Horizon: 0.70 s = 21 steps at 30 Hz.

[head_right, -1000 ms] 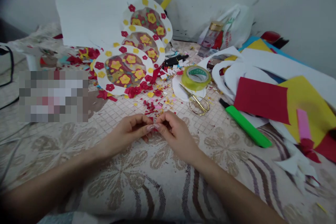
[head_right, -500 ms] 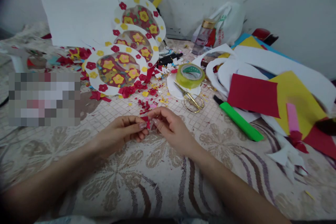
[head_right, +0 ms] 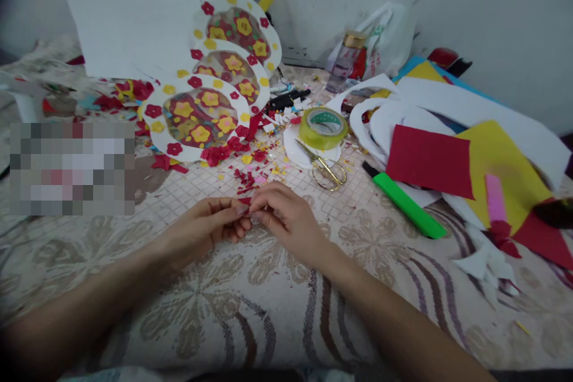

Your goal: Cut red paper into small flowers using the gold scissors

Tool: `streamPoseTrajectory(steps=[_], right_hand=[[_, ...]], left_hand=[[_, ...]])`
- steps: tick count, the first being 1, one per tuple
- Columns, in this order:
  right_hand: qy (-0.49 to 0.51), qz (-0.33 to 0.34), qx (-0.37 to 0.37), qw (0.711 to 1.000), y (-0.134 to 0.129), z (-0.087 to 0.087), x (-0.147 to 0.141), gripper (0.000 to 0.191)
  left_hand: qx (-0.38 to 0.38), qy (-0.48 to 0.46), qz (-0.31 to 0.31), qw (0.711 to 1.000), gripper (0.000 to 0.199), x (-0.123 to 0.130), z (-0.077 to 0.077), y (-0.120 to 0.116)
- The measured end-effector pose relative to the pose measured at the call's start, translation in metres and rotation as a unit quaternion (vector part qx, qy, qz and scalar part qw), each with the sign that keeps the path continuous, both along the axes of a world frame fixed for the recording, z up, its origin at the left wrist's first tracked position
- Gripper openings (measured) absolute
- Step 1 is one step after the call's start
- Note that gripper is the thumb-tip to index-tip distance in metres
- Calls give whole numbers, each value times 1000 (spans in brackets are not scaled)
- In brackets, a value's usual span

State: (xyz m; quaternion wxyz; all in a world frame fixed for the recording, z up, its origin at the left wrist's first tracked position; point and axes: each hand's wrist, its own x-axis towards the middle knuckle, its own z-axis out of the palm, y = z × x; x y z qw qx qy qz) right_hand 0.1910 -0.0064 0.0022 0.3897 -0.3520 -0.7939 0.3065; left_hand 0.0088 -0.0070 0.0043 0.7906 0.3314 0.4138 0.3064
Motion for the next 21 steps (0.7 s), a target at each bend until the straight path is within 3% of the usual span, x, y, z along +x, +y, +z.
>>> streamPoseTrajectory(steps=[7, 13, 21], right_hand=[[35, -24, -118, 992, -6, 1, -8, 5], [60, -55, -268, 960, -8, -1, -11, 10], [69, -62, -281, 955, -7, -3, -9, 10]], left_hand=[[30, 13, 2, 999, 17, 0, -3, 0], [95, 36, -4, 995, 17, 0, -7, -2], [18, 8, 19, 1000, 16, 3, -6, -3]])
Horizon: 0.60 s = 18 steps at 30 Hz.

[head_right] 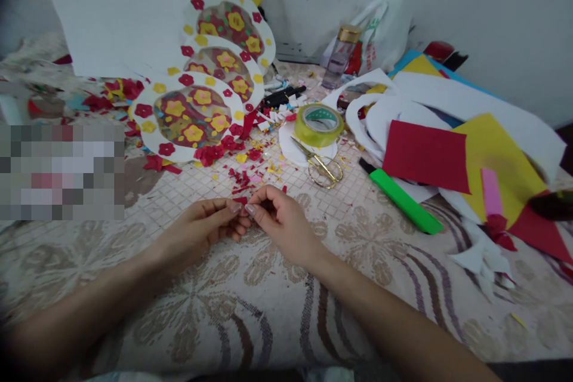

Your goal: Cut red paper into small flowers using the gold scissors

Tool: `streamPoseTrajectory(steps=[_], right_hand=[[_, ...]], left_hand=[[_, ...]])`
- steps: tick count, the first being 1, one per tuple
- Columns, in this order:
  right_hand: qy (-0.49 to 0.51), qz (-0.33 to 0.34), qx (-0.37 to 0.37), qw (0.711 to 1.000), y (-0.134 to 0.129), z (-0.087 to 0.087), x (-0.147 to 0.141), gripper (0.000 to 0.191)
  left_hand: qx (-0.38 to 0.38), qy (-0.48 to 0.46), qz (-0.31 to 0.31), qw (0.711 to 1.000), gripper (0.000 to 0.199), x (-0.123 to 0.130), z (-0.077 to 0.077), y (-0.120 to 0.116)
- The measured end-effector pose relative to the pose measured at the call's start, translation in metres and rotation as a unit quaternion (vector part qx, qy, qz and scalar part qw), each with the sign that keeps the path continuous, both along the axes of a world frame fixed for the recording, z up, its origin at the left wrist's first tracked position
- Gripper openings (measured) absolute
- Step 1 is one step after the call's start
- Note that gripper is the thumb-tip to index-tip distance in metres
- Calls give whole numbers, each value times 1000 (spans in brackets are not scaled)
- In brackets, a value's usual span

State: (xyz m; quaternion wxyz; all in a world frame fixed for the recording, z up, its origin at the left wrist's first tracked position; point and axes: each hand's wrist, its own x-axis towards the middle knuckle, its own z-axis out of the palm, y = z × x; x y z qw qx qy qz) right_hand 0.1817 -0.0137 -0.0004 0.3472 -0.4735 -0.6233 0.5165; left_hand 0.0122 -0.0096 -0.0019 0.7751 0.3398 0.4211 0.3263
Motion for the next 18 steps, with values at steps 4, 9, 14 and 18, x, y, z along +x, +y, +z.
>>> streamPoseTrajectory(steps=[4, 9, 14, 18], right_hand=[[-4, 3, 9, 1000, 0, -1, 0, 8], [-18, 0, 9, 1000, -1, -1, -1, 8], [-45, -4, 37, 998, -1, -3, -2, 6], [-35, -3, 39, 999, -3, -5, -3, 6]], left_hand=[[-7, 5, -10, 1000, 17, 0, 1, 2], [17, 21, -29, 999, 16, -3, 1, 2], [68, 60, -52, 995, 15, -5, -2, 3], [79, 68, -52, 993, 12, -5, -2, 2]])
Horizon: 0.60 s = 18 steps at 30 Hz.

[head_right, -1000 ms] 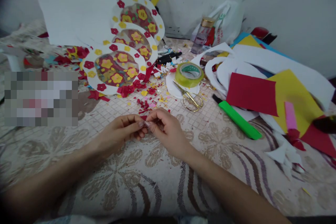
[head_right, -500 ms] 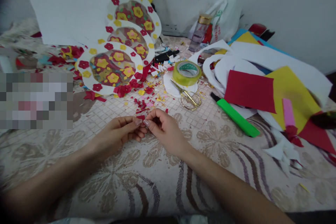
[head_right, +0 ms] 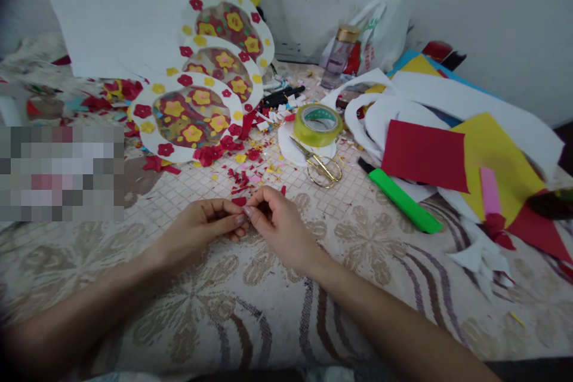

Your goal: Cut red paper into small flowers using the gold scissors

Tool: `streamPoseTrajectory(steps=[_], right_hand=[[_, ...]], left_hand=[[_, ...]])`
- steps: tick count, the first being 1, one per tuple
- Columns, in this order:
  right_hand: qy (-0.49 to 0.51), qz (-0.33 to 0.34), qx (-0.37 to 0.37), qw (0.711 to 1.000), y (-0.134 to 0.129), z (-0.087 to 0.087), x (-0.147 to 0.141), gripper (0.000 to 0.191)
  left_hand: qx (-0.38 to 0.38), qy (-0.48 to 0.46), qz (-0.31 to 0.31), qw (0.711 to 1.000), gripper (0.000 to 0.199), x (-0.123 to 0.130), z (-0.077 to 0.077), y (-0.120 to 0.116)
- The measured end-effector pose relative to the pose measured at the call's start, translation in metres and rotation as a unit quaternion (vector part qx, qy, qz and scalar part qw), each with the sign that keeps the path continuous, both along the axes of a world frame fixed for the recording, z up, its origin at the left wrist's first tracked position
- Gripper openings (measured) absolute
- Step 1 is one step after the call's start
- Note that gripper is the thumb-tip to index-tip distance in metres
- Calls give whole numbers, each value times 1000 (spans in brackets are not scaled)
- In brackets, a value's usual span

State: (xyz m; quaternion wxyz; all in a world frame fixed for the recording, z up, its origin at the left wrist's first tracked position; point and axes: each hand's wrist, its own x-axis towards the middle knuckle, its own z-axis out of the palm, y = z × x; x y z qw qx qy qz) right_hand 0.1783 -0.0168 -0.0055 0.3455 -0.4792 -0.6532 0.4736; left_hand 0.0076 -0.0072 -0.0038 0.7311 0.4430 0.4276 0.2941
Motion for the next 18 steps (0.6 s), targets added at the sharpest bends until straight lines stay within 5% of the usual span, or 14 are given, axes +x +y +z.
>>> streamPoseTrajectory(steps=[11, 18], right_hand=[[71, 3, -63, 996, 3, 6, -2, 15], [-31, -24, 76, 996, -4, 5, -2, 12]], left_hand=[[17, 5, 25, 1000, 12, 1, 6, 0], [108, 89, 31, 990, 9, 4, 12, -7]])
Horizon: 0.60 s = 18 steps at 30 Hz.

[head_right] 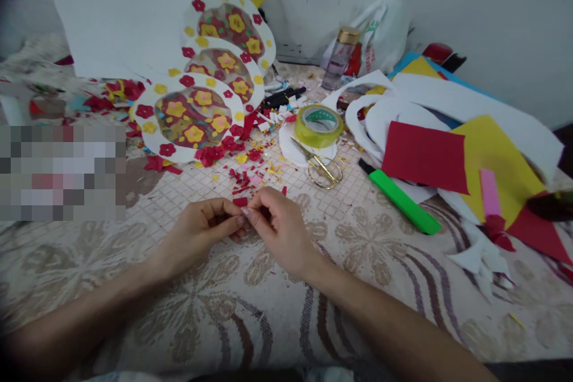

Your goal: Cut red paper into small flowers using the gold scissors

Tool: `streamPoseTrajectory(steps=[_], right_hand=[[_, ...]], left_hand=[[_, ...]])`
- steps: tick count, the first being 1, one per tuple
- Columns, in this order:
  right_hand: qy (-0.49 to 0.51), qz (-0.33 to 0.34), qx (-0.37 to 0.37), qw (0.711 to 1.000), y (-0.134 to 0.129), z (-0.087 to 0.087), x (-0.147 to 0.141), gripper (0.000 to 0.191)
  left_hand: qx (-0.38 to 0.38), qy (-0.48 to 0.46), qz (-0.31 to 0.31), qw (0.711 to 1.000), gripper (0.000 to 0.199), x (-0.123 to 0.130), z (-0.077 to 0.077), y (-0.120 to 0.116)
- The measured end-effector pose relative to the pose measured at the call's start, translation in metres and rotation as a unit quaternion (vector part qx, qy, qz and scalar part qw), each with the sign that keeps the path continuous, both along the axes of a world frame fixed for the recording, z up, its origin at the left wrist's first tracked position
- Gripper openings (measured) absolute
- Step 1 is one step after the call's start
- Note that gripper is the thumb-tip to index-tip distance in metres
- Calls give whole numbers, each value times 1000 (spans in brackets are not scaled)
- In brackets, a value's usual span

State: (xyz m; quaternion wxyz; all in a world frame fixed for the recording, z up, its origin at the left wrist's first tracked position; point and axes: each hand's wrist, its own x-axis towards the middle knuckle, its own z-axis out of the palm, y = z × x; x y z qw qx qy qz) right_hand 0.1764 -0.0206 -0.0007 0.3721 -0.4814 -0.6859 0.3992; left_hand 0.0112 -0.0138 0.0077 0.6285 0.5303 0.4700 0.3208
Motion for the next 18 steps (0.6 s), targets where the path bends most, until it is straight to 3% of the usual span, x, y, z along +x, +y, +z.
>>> streamPoseTrajectory(steps=[3, 10, 18], right_hand=[[-22, -1, 20, 1000, 0, 2, 1, 12], [87, 29, -126, 988, 8, 4, 6, 18], [57, 35, -125, 990, 7, 4, 7, 20]], left_hand=[[-9, -9, -2, 1000, 10, 0, 0, 0], [-105, -101, -16, 989, 14, -2, -7, 4], [-98, -89, -61, 989, 15, -3, -4, 5]])
